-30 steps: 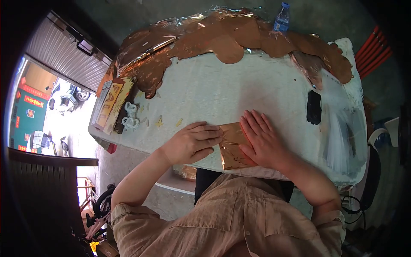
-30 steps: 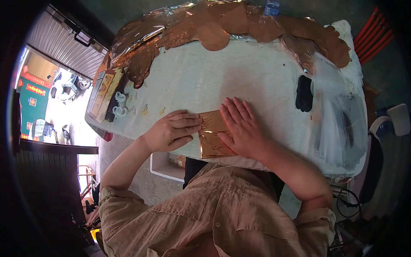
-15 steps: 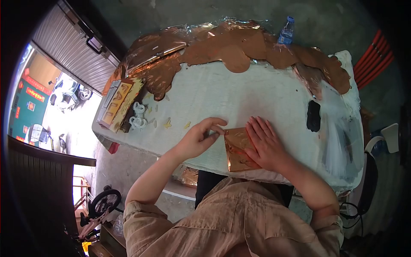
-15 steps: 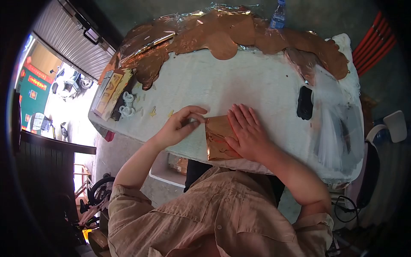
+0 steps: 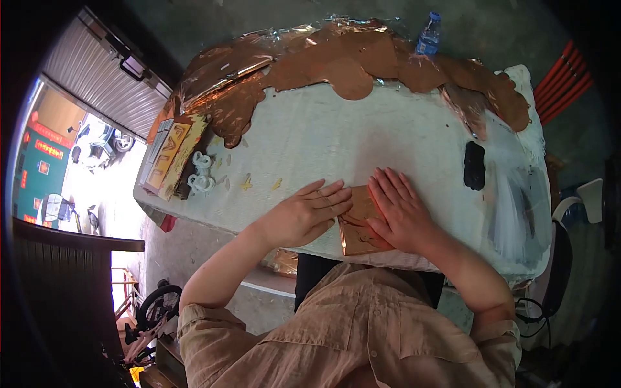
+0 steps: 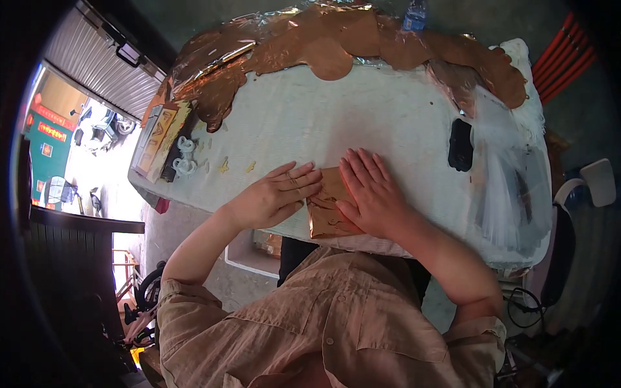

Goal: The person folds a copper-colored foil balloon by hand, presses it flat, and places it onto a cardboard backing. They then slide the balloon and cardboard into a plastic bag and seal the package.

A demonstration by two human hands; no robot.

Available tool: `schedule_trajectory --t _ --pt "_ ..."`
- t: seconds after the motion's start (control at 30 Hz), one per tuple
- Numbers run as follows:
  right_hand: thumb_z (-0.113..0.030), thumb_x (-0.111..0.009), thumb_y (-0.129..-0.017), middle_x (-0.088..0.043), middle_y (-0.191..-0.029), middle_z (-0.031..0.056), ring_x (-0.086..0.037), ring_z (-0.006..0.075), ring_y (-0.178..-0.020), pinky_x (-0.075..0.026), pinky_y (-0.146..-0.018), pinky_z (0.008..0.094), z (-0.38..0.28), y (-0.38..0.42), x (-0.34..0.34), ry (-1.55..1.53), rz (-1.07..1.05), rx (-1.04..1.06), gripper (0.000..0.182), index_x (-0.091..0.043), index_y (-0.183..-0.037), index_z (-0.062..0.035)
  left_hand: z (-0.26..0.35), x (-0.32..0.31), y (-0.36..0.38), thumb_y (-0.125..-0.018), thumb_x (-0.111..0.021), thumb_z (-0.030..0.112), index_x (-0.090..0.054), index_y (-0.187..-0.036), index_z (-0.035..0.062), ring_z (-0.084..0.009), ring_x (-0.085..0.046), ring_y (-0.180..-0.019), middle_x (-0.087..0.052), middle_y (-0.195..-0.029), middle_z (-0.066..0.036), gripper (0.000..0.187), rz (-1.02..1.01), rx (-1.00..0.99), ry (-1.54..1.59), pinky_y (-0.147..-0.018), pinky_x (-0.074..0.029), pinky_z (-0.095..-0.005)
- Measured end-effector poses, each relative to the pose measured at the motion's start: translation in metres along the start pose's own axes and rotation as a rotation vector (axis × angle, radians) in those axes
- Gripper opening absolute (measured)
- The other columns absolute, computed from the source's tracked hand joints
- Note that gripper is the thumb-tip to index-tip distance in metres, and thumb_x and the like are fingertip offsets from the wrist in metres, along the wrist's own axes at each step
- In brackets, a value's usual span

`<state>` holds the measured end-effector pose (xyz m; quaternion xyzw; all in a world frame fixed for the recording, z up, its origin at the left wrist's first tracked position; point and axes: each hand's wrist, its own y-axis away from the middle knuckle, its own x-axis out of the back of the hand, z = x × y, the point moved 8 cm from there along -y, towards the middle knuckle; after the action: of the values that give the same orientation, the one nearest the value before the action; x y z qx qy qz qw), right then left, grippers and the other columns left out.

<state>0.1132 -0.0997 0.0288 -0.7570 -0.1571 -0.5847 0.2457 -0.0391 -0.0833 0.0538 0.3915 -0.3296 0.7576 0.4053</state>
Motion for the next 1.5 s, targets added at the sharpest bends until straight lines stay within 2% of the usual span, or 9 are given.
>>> schedule_trajectory --t 0.2,0.37,0.5,0.7,0.8,0.9,1.07,1.27,1.5 --pt "-0.036 -0.054 -0.091 -0.030 -0.151 0.0225 -0.025 0.0351 -0.143 -0.015 -0.118 0.0464 -0.001 0.000 0.001 -0.009 -0.003 -0.001 0.069 -0.034 -0.144 0.0043 -0.010 -0.002 -0.003 -0.089 -0.060 0.012 -0.058 -0.128 0.0022 -0.0293 -0.041 -0.136 -0.052 -0.139 -0.011 0.041 -0.031 -0.032 -0.010 -0.113 -0.031 -0.0459" --pt "-0.037 -0.054 -0.091 -0.029 -0.152 0.0223 -0.024 0.0346 -0.143 -0.014 -0.118 0.0463 0.001 0.001 -0.002 -0.011 -0.013 -0.009 0.070 -0.033 -0.144 0.0043 -0.020 0.000 -0.007 -0.082 -0.068 0.006 -0.064 -0.115 0.0017 -0.0323 -0.047 -0.130 -0.058 -0.132 -0.010 0.033 0.067 -0.022 0.184 -0.106 -0.040 -0.0445" --pt "-0.037 -0.053 -0.091 -0.028 -0.152 0.0224 -0.023 0.0348 -0.144 -0.014 -0.118 0.0464 0.001 0.000 -0.001 -0.002 -0.022 -0.004 0.071 -0.032 -0.145 0.0040 -0.017 0.006 -0.013 -0.078 -0.071 0.003 -0.066 -0.112 0.0027 -0.0324 -0.049 -0.125 -0.058 -0.129 -0.012 0.034 0.087 -0.005 0.180 -0.101 -0.043 -0.0430" --pt "-0.038 -0.053 -0.091 -0.029 -0.152 0.0221 -0.024 0.0346 -0.143 -0.013 -0.119 0.0462 0.001 0.001 -0.002 0.002 -0.015 -0.006 0.071 -0.032 -0.144 0.0041 -0.021 0.008 -0.020 -0.074 -0.072 -0.002 -0.065 -0.106 0.0043 -0.0298 -0.051 -0.120 -0.054 -0.123 -0.013 0.034 0.043 0.106 0.292 -0.100 -0.043 -0.0385" --pt "-0.038 -0.052 -0.091 -0.030 -0.152 0.0220 -0.024 0.0345 -0.143 -0.013 -0.119 0.0462 0.000 0.000 -0.002 0.003 -0.004 0.000 0.071 -0.033 -0.144 0.0042 -0.021 0.012 -0.019 -0.073 -0.071 -0.003 -0.063 -0.104 0.0048 -0.0299 -0.051 -0.119 -0.054 -0.120 -0.012 0.033 0.098 0.140 0.329 -0.100 -0.043 -0.0374" --pt "-0.039 -0.052 -0.092 -0.030 -0.151 0.0220 -0.025 0.0345 -0.143 -0.013 -0.119 0.0460 0.001 0.001 0.000 0.001 0.002 -0.002 0.070 -0.033 -0.144 0.0042 -0.023 0.018 -0.007 -0.073 -0.071 -0.004 -0.064 -0.099 0.0048 -0.0273 -0.054 -0.114 -0.056 -0.119 -0.010 0.028 0.192 0.198 0.402 -0.095 -0.046 -0.0370" --pt "-0.039 -0.052 -0.092 -0.032 -0.151 0.0220 -0.026 0.0343 -0.143 -0.014 -0.118 0.0458 0.000 0.001 0.000 0.008 0.006 0.007 0.070 -0.034 -0.143 0.0045 -0.003 0.015 0.013 -0.075 -0.072 -0.001 -0.070 -0.094 0.0049 -0.0251 -0.060 -0.096 -0.063 -0.103 -0.008 0.020 0.274 0.050 0.089 -0.082 -0.049 -0.0376" --pt "-0.038 -0.052 -0.092 -0.032 -0.150 0.0226 -0.026 0.0348 -0.142 -0.014 -0.118 0.0462 0.000 0.001 0.000 0.014 0.014 0.008 0.069 -0.035 -0.143 0.0046 0.012 0.011 0.011 -0.077 -0.072 0.008 -0.071 -0.099 0.0064 -0.0260 -0.060 -0.095 -0.063 -0.105 -0.007 0.023 0.275 -0.007 -0.062 -0.081 -0.049 -0.0369" --pt "-0.037 -0.052 -0.091 -0.032 -0.150 0.0232 -0.026 0.0357 -0.142 -0.014 -0.118 0.0465 0.000 0.000 0.001 -0.009 0.017 0.007 0.069 -0.034 -0.143 0.0045 0.019 0.009 0.008 -0.077 -0.069 0.009 -0.070 -0.102 0.0057 -0.0248 -0.060 -0.097 -0.064 -0.106 -0.006 0.025 0.218 -0.036 -0.168 -0.082 -0.049 -0.0374"
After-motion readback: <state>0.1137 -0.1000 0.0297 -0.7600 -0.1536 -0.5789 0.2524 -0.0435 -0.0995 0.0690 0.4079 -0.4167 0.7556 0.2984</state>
